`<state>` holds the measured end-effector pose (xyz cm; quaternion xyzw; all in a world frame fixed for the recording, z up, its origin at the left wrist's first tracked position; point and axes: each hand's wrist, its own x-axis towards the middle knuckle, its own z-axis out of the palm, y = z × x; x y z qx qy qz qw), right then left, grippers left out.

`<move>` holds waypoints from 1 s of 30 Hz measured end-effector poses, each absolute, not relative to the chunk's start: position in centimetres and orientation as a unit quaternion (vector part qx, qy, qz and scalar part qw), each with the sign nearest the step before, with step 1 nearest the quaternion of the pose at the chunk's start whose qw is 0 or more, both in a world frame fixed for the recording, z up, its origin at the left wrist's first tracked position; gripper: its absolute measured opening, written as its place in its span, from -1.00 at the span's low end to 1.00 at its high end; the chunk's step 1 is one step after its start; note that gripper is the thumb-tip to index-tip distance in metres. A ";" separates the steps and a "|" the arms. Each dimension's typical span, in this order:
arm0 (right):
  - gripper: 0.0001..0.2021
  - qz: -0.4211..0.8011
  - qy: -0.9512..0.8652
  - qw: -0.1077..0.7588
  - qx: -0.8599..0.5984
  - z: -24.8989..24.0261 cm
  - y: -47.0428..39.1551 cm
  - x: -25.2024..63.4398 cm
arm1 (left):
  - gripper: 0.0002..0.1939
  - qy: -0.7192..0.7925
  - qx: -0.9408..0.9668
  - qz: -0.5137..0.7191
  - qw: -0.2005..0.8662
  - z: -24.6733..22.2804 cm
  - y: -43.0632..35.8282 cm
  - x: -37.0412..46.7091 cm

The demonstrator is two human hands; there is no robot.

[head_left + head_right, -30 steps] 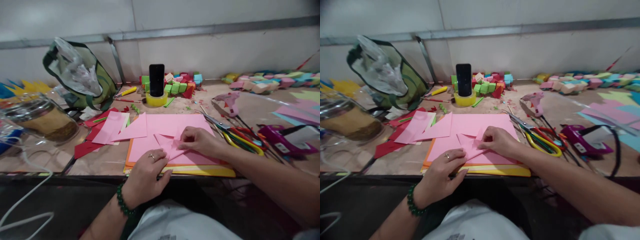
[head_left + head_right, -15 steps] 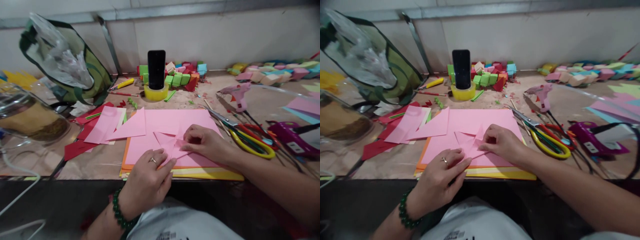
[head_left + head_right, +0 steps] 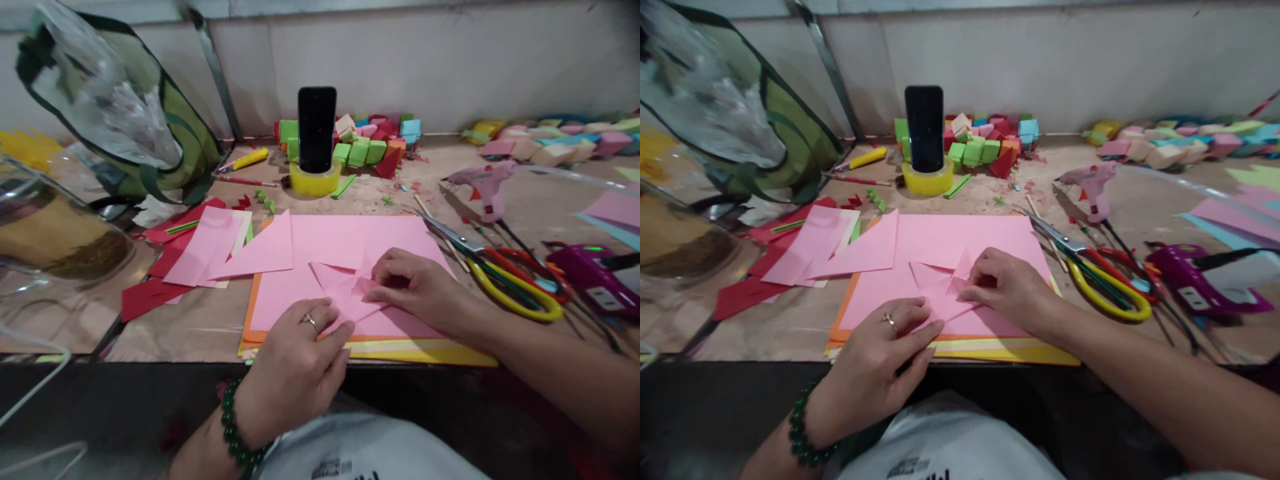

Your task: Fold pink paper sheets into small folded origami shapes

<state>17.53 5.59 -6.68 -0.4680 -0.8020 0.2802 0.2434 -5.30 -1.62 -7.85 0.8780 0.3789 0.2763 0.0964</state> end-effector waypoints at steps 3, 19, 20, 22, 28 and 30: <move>-0.72 0.286 -0.802 0.241 -0.466 -6.5 5.6 17.5 | -0.71 0.388 0.873 0.271 0.119 -7.7 -1.6 -5.3; -0.76 0.262 -0.810 0.231 -0.471 -6.5 5.6 17.6 | -0.89 0.405 0.882 0.174 0.167 -5.6 -1.2 -3.8; -0.77 0.260 -0.810 0.232 -0.473 -6.5 5.6 17.6 | -0.90 0.405 0.882 0.174 0.168 -5.5 -1.1 -3.7; -0.82 0.263 -0.807 0.236 -0.473 -6.2 5.6 17.7 | -0.89 0.405 0.881 0.177 0.169 -5.4 -0.9 -3.6; -0.82 0.305 -0.786 0.218 -0.492 -5.3 5.7 18.1 | -0.66 0.407 0.881 0.181 0.163 -5.3 -0.8 -3.3; -0.81 0.316 -0.781 0.219 -0.491 -5.3 5.7 18.2 | -0.68 0.408 0.881 0.172 0.165 -5.3 -0.8 -3.2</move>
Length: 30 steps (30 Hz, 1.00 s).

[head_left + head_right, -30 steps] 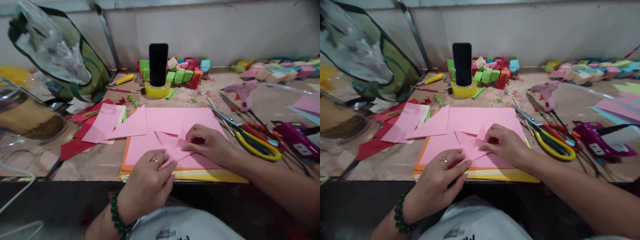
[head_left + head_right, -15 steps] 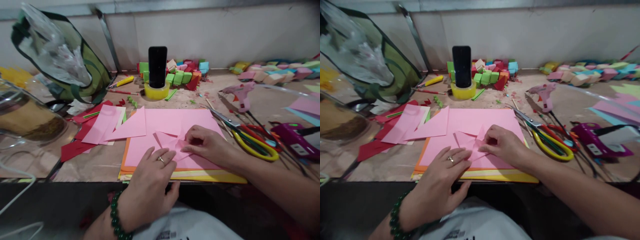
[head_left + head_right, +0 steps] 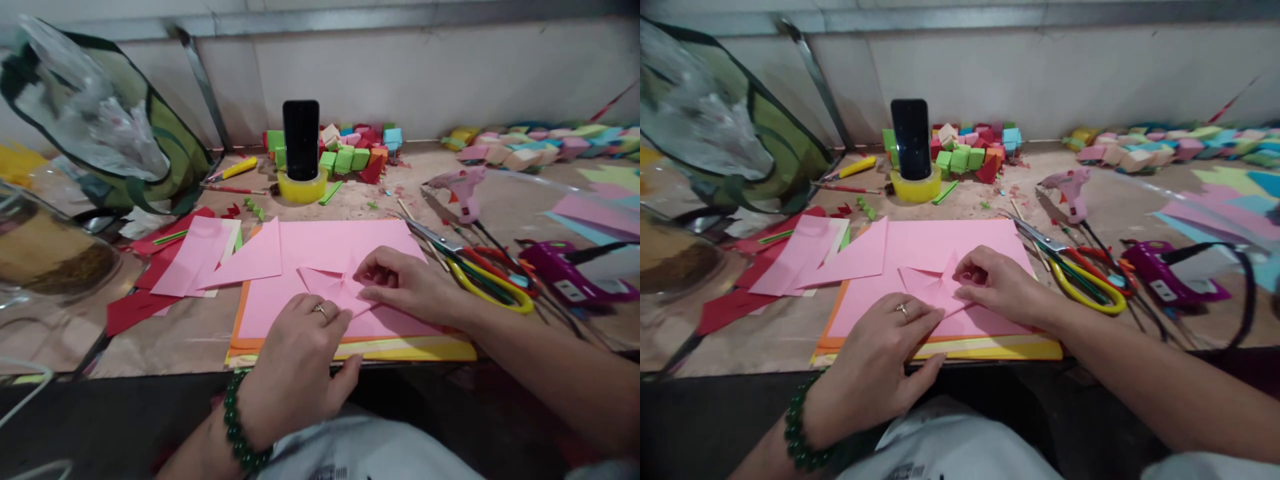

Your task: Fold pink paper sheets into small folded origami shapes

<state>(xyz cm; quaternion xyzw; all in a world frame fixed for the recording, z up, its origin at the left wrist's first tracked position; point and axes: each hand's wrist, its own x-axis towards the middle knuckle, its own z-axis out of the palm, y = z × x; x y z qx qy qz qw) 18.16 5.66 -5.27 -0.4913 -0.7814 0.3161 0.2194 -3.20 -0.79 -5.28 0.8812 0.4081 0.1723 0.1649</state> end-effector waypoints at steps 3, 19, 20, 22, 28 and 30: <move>-0.83 0.319 -0.781 0.234 -0.484 -5.6 5.6 18.1 | -0.70 0.414 0.881 0.161 0.165 -5.2 -0.8 -3.1; -0.83 0.292 -0.792 0.245 -0.476 -6.1 5.7 18.0 | -0.60 0.394 0.896 0.172 0.114 -6.2 -1.0 -3.2; -0.83 0.290 -0.794 0.246 -0.474 -6.1 5.7 18.0 | -0.60 0.392 0.896 0.174 0.114 -6.2 -1.0 -3.2; -0.83 0.285 -0.798 0.247 -0.470 -6.1 5.8 18.0 | -0.57 0.391 0.897 0.174 0.111 -6.3 -0.9 -3.1; -0.83 0.299 -0.803 0.249 -0.450 -6.2 5.7 17.9 | -0.51 0.389 0.902 0.158 0.102 -6.3 -0.8 -2.9; -0.81 0.302 -0.801 0.255 -0.450 -6.3 5.8 17.9 | -0.52 0.392 0.901 0.153 0.109 -6.2 -0.8 -2.9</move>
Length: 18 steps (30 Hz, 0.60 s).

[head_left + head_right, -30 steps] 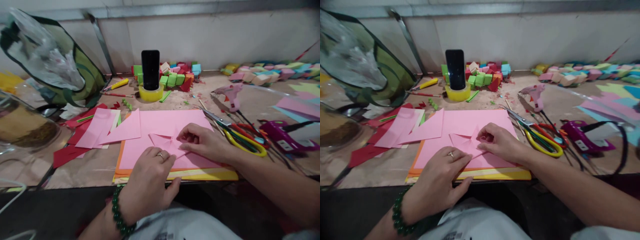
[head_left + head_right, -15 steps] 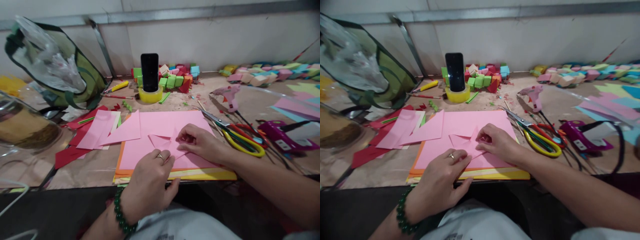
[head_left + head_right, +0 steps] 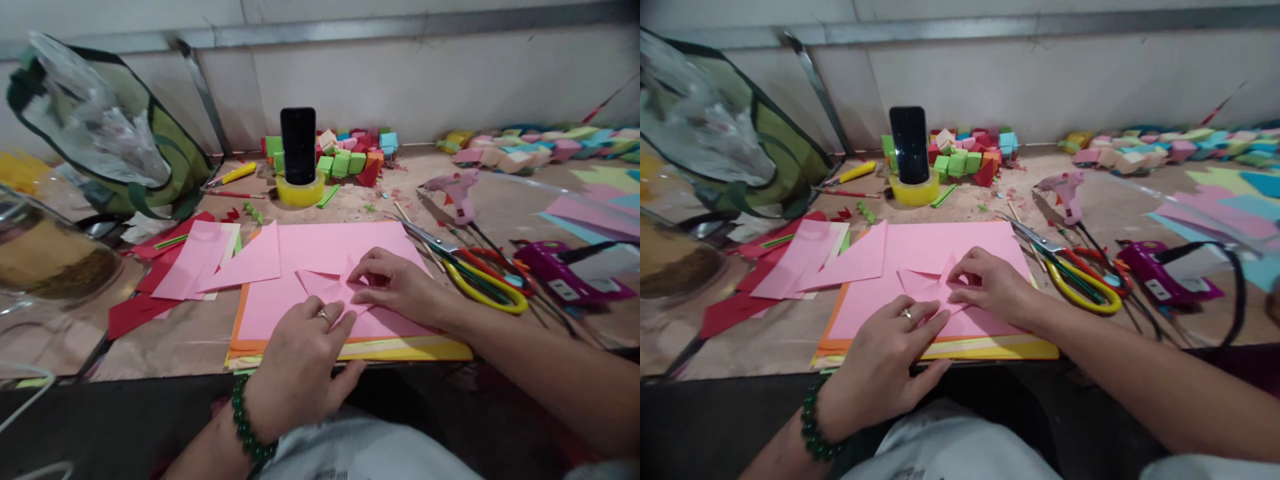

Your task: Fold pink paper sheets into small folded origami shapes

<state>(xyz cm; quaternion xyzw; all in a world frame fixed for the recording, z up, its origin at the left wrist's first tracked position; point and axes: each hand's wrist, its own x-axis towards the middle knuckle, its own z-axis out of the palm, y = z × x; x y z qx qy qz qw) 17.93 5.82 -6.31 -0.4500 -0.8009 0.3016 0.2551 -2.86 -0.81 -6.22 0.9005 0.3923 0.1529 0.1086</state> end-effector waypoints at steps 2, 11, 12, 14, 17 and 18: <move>-0.81 0.314 -0.795 0.256 -0.451 -6.3 6.0 18.0 | -0.53 0.395 0.899 0.154 0.114 -6.2 -0.8 -2.8; -0.78 0.165 -0.726 0.492 -0.452 -1.5 4.3 21.1 | -0.52 0.384 0.899 0.170 0.122 -6.6 -0.6 -3.2; -0.75 0.130 -0.732 0.499 -0.446 -1.1 3.7 21.4 | -0.53 0.382 0.900 0.173 0.120 -6.7 -0.6 -3.2; -0.71 0.082 -0.759 0.474 -0.438 -1.0 2.5 21.8 | -0.53 0.379 0.900 0.180 0.114 -6.8 -0.5 -3.2; -0.65 0.049 -0.830 0.342 -0.438 -2.4 1.1 21.5 | -0.53 0.373 0.903 0.186 0.104 -7.0 -0.5 -3.2; -0.62 0.035 -0.850 0.286 -0.441 -3.1 0.7 21.3 | -0.52 0.370 0.904 0.185 0.103 -7.0 -0.5 -3.2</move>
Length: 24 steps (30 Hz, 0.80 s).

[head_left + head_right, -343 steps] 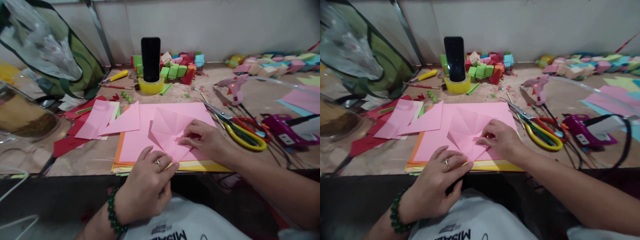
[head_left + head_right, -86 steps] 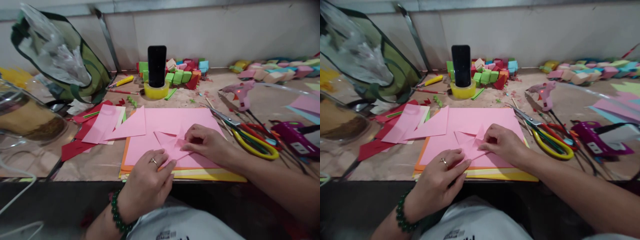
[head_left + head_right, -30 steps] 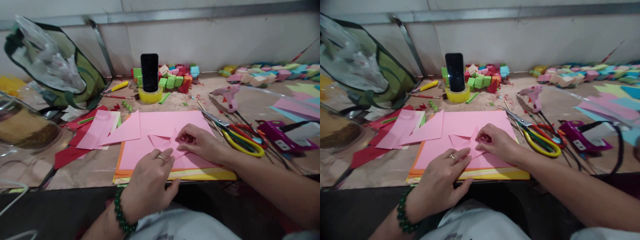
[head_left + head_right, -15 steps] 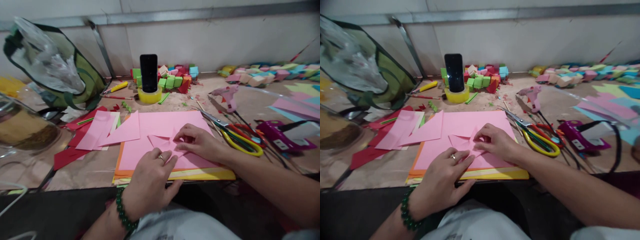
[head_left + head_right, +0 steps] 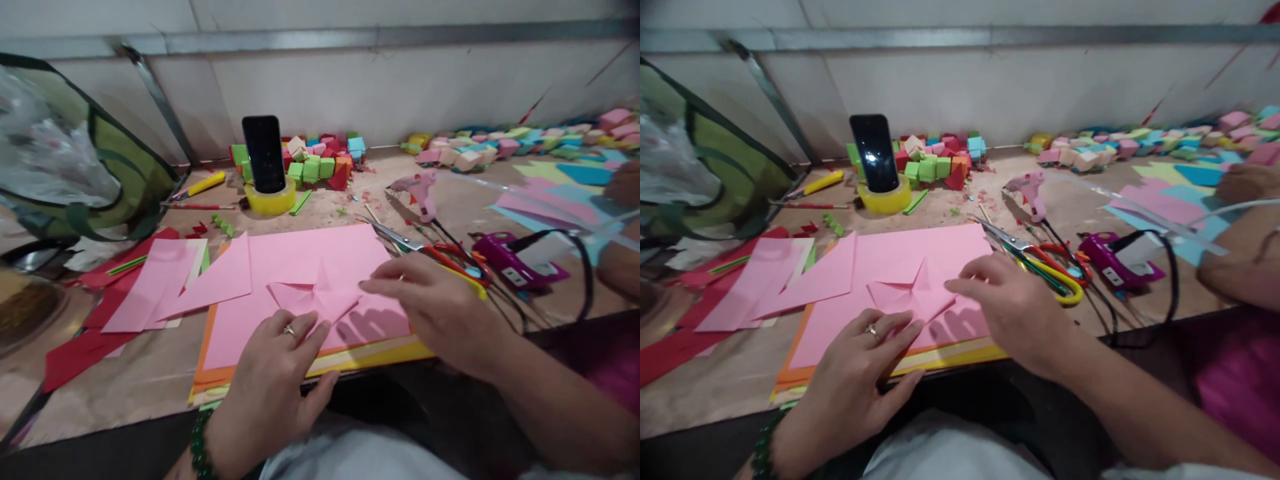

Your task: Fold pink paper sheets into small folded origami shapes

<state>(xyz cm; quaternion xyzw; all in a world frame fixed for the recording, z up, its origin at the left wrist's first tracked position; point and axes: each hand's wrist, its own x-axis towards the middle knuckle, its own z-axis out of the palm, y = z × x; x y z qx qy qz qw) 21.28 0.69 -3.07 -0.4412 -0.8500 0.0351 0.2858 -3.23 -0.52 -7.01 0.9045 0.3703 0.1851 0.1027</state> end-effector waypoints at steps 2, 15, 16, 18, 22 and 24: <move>-0.57 0.003 -0.874 0.191 -0.446 -4.3 0.1 20.6 | -0.52 0.367 0.907 0.183 0.099 -7.1 -0.5 -3.2; -0.66 -0.035 -0.867 0.173 -0.467 -7.1 -2.0 20.7 | -0.56 0.357 0.910 0.202 0.063 -7.2 -0.6 -3.1; -0.65 -0.034 -0.864 0.177 -0.470 -7.2 -2.1 20.8 | -0.55 0.355 0.911 0.202 0.062 -7.2 -0.6 -3.1; -0.65 -0.033 -0.860 0.184 -0.475 -7.3 -2.2 21.0 | -0.54 0.352 0.912 0.202 0.059 -7.3 -0.5 -3.1; -0.64 -0.023 -0.857 0.195 -0.476 -7.6 -2.1 21.1 | -0.53 0.352 0.913 0.196 0.058 -7.4 -0.6 -3.3; -0.62 -0.015 -0.859 0.195 -0.474 -7.8 -2.1 21.2 | -0.53 0.353 0.914 0.190 0.060 -7.5 -0.7 -3.4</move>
